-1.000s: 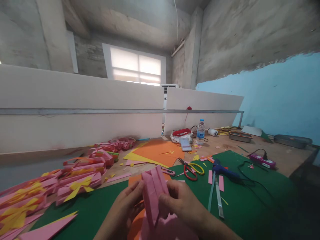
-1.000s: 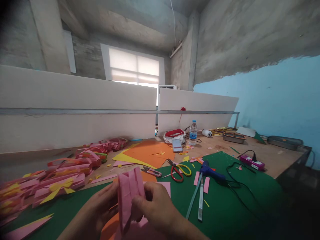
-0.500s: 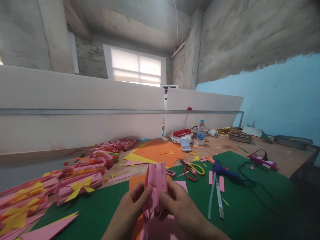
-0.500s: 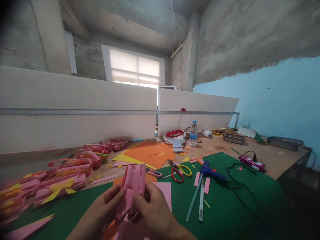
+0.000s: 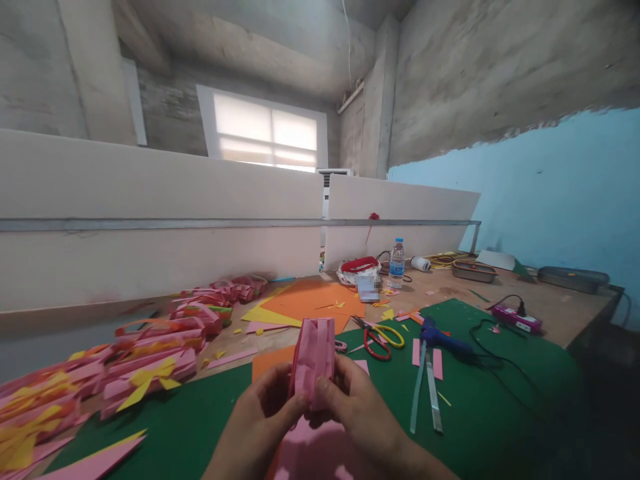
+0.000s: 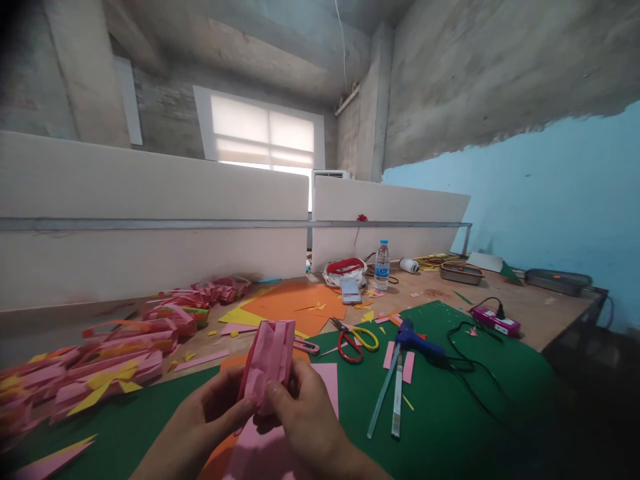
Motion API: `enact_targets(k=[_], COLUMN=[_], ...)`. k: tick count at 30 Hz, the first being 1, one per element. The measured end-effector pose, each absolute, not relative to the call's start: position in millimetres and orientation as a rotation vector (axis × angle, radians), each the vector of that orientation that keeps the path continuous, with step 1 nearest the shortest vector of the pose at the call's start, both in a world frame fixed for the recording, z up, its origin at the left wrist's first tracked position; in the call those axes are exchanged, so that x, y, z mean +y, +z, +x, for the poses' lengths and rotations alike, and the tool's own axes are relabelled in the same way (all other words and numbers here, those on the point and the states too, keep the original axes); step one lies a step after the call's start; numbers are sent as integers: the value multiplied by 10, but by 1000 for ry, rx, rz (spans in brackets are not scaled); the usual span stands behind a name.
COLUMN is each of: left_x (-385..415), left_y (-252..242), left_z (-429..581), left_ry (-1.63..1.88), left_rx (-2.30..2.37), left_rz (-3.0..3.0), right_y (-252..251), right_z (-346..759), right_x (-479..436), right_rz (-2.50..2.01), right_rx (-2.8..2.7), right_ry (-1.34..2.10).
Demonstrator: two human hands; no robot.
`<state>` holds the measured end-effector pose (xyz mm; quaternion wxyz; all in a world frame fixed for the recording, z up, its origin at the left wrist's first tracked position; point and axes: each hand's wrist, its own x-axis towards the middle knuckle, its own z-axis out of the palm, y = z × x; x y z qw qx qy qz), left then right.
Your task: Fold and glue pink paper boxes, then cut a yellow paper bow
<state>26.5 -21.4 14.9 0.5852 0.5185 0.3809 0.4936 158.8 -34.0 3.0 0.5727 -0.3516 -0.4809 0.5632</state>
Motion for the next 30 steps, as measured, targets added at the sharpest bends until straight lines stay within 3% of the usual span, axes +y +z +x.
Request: enact_targets(k=[10,13,18,23,30], left_x=[-226,-198,-46,120,198], left_y=[255,322,274,158,153], left_z=[217,130,-75,-186,-179], left_ry=[1158,1150,951,717,697], left_rx=[987,1040,1465,1398,1312], left_rz=[1240,1347,2098,2054,1846], right_y=[47,183,443,273,87], right_z=[1686,1878,1983,1791,1738], right_x=[-301,-174,136,393,453], right_rz=[-974,-1084,-1210,-1158,-1156], right_rx=[-1323,-1418,-1915,-2269,-2352], right_ry=[1310,1031,511,611,695])
